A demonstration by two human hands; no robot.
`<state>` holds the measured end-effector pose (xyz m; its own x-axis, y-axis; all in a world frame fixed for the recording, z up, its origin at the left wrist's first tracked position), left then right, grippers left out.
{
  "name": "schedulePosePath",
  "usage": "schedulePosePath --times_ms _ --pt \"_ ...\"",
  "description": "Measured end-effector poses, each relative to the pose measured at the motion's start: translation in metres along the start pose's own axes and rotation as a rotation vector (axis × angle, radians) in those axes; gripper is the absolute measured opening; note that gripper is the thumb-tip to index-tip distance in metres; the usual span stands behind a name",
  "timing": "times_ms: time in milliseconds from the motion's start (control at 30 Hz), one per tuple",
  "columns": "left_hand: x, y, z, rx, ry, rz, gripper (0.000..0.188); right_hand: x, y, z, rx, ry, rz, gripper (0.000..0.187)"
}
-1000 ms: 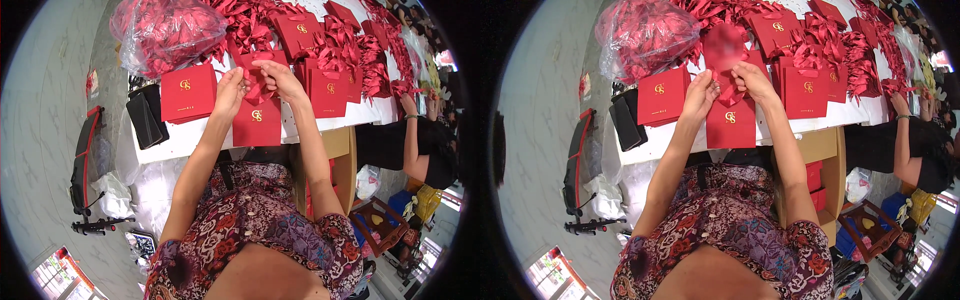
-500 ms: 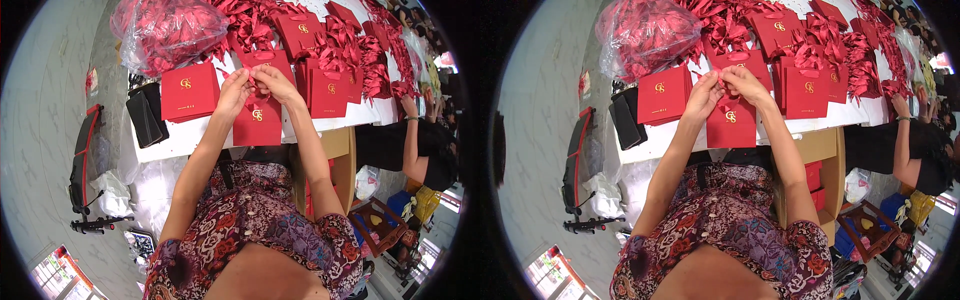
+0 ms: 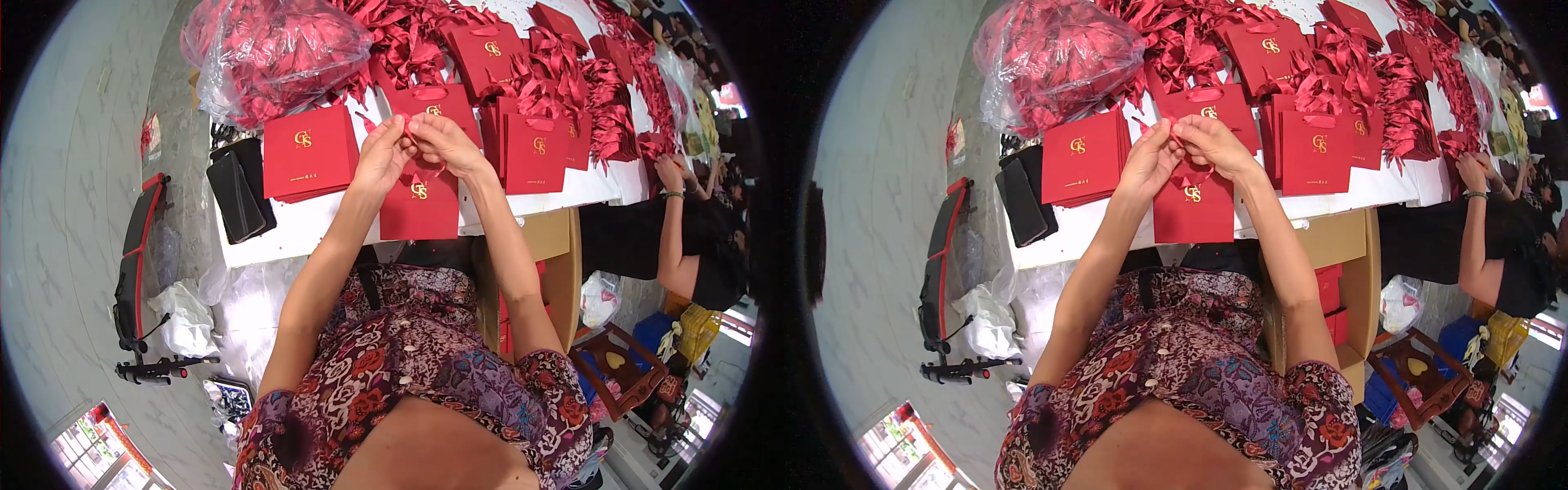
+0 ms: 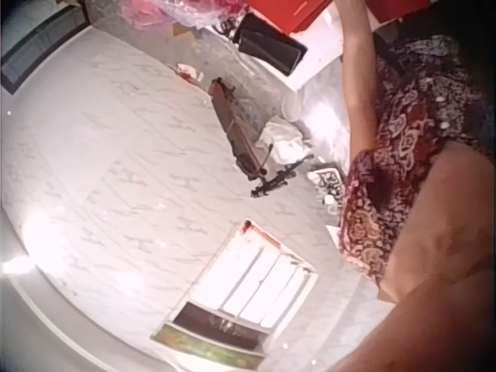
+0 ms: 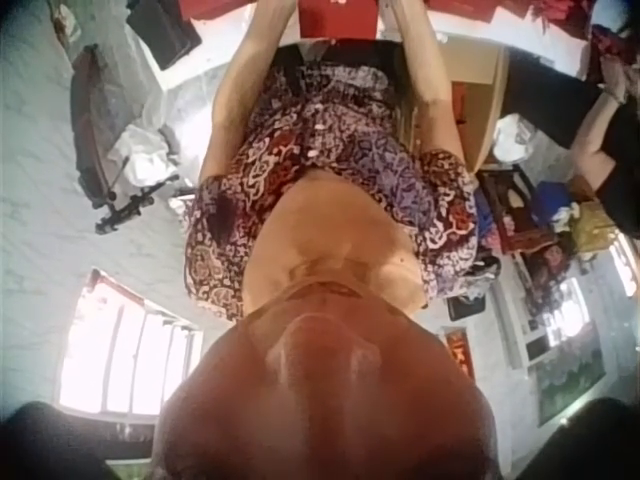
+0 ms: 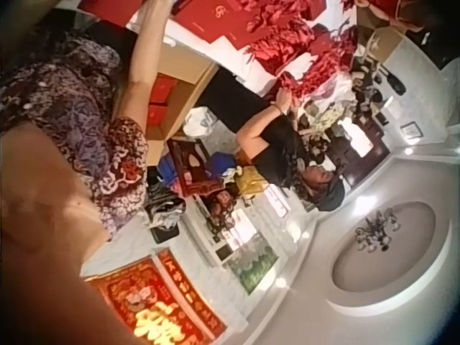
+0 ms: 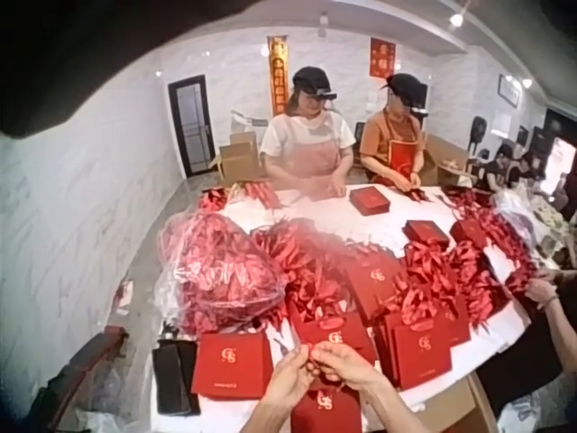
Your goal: Tying ribbons and assembling small red gift boxes on a shared table.
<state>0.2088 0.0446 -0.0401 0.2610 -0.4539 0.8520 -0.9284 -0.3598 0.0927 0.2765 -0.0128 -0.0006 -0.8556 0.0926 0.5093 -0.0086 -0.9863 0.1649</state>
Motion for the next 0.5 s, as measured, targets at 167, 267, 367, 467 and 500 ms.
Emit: schedulePosePath --times_ms 167,267,367,467,500 --pt "0.011 0.005 0.0 -0.007 0.032 -0.025 0.008 -0.003 -0.001 -0.003 -0.015 0.063 -0.016 0.016" --pt "0.009 0.002 0.0 0.004 -0.045 0.063 0.012 -0.005 -0.001 -0.001 -0.048 -0.001 -0.049 0.014" --pt "0.002 -0.002 0.006 -0.036 0.084 0.132 0.015 -0.003 -0.001 -0.007 -0.013 -0.12 0.037 0.014" --pt "0.0 -0.005 0.011 -0.088 0.127 0.17 0.016 -0.005 0.002 -0.01 0.012 -0.142 0.029 0.013" --pt "0.001 -0.006 0.011 -0.09 0.127 0.172 0.016 -0.007 0.005 -0.011 0.02 -0.158 -0.006 0.014"
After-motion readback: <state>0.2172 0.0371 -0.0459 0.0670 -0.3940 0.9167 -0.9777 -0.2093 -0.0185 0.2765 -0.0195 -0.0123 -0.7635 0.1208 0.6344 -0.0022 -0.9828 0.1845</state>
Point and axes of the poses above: each hand's wrist, its own y-axis away from the middle knuckle, its own x-axis out of the palm, z = x × y, the point moved 9 cm from there along -y, towards the middle knuckle, and after that the axes turned 15 degrees about z, right-handed, at the moved point
